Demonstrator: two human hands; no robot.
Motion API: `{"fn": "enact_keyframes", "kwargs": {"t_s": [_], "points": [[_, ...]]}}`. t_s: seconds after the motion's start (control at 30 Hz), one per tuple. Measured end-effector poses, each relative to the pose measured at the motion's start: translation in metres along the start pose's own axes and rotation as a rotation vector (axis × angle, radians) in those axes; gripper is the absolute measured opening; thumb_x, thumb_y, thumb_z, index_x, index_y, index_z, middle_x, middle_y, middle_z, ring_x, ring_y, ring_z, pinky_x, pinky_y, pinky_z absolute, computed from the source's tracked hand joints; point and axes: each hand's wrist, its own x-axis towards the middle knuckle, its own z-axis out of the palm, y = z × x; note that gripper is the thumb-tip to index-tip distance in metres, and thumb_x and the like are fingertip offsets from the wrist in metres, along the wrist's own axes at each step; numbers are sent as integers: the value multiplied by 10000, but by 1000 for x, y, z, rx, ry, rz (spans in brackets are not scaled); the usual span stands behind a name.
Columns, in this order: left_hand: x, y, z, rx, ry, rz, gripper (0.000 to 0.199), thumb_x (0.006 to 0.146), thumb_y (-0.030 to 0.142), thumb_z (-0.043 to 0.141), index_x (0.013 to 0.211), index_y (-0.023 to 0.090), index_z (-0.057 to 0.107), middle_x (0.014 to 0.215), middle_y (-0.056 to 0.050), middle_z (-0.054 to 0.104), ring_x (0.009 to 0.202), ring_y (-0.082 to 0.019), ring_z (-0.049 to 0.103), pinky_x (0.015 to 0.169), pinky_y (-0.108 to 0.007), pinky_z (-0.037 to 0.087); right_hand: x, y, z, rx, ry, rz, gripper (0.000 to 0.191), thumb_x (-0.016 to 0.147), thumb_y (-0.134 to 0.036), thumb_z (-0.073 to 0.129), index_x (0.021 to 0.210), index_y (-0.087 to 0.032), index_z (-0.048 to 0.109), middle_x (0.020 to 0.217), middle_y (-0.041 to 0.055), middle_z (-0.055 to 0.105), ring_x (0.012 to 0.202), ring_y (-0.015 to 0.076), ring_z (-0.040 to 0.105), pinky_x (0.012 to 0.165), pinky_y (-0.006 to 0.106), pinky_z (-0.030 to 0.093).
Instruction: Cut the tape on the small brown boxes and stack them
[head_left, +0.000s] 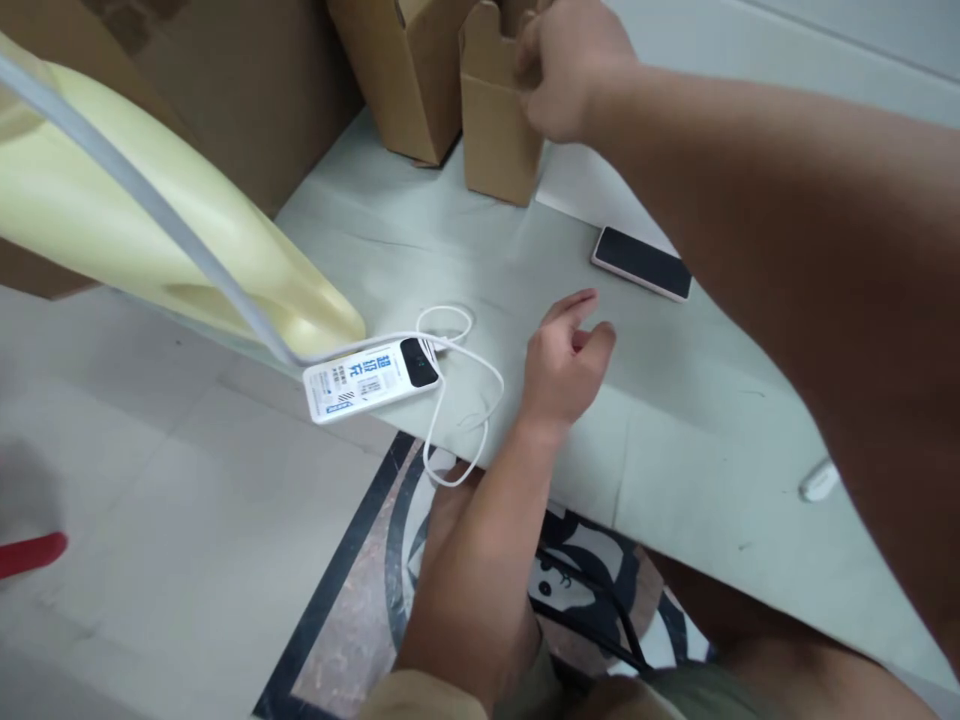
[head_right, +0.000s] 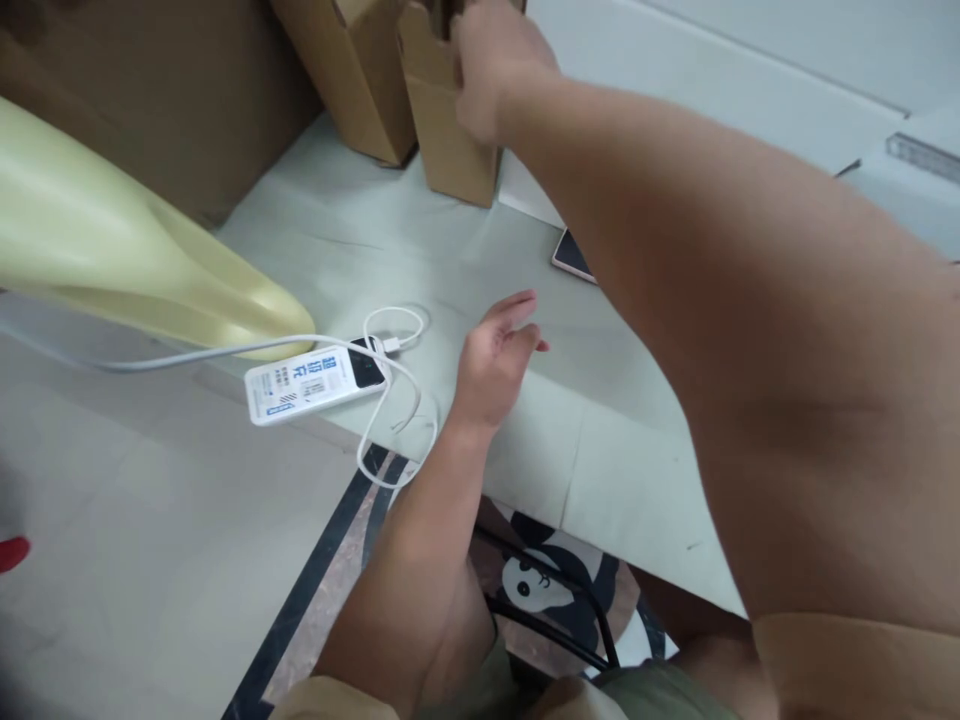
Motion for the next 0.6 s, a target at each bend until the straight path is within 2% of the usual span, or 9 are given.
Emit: {"fn": "enact_keyframes", "kwargs": {"t_s": [0.07, 0.17, 0.3, 0.33, 0.4, 0.43, 0.5, 0.53, 0.6], "points": [[0, -2, -2, 17, 64, 29, 267, 914, 266, 579, 1135, 164, 688, 1453, -142, 602, 828, -151, 694, 844, -357, 594, -16, 9, -2, -32, 50, -50, 478, 880, -106, 460, 1317, -58, 650, 1420, 38, 543, 1422, 324, 484, 1149, 427, 359], [-2, -7, -7, 105, 235, 132, 316, 943, 258, 541, 1236, 182, 630, 1471, -135, 570, 1136, -231, 676, 991, -395, 561, -61, 29, -6, -64, 109, -132, 451, 888, -116, 443, 1244, -121, 719, 1406, 28, 601, 1374, 283, 547, 1153, 433, 403], [-7, -13, -22, 283, 440, 340, 503, 971, 324, 538, 1459, 263, 434, 1575, -106, 429, 1542, -309, 343, 1200, -486, 417, -160, 72, -16, -1, 265, -127, 284, 838, -167, 510, 962, -153, 765, 1175, 88, 739, 1102, 213, 704, 1016, 357, 540], [-8, -13, -24, 273, 466, 374, 559, 969, 337, 545, 1498, 284, 376, 1595, -99, 401, 1583, -313, 258, 1223, -504, 390, -190, 86, -18, 30, 329, -98, 262, 810, -166, 509, 915, -187, 748, 1130, 85, 754, 1017, 192, 718, 916, 330, 576], [-9, -13, -26, 203, 519, 417, 602, 973, 355, 534, 1529, 307, 306, 1626, -85, 360, 1608, -297, 190, 1262, -523, 331, -250, 114, -18, 77, 470, -73, 136, 769, -241, 532, 744, -251, 665, 955, 79, 771, 846, 207, 723, 757, 368, 590], [-8, -12, -25, 155, 517, 428, 578, 981, 367, 515, 1518, 310, 310, 1625, -80, 367, 1599, -282, 223, 1272, -521, 315, -278, 127, -16, 112, 596, -87, 94, 746, -292, 555, 676, -264, 611, 824, 81, 752, 796, 235, 725, 723, 405, 587], [-7, -8, -16, 71, 416, 427, 476, 995, 420, 471, 1450, 307, 388, 1579, -72, 448, 1532, -253, 377, 1261, -498, 344, -328, 149, -6, 189, 988, -49, 194, 735, -413, 569, 611, -272, 518, 682, 79, 692, 707, 277, 717, 688, 477, 571], [-8, -6, -10, 44, 314, 416, 437, 998, 465, 450, 1406, 308, 437, 1540, -67, 504, 1479, -246, 458, 1235, -486, 386, -348, 157, 1, 250, 1128, -8, 228, 720, -469, 574, 626, -274, 501, 684, 77, 685, 716, 297, 724, 710, 511, 573], [-10, -3, 7, 28, 68, 389, 442, 988, 578, 420, 1330, 319, 526, 1455, -55, 599, 1378, -253, 571, 1161, -469, 474, -382, 166, 17, 369, 1270, 82, 259, 703, -549, 584, 705, -296, 532, 774, 72, 722, 806, 328, 744, 796, 565, 578]]}}
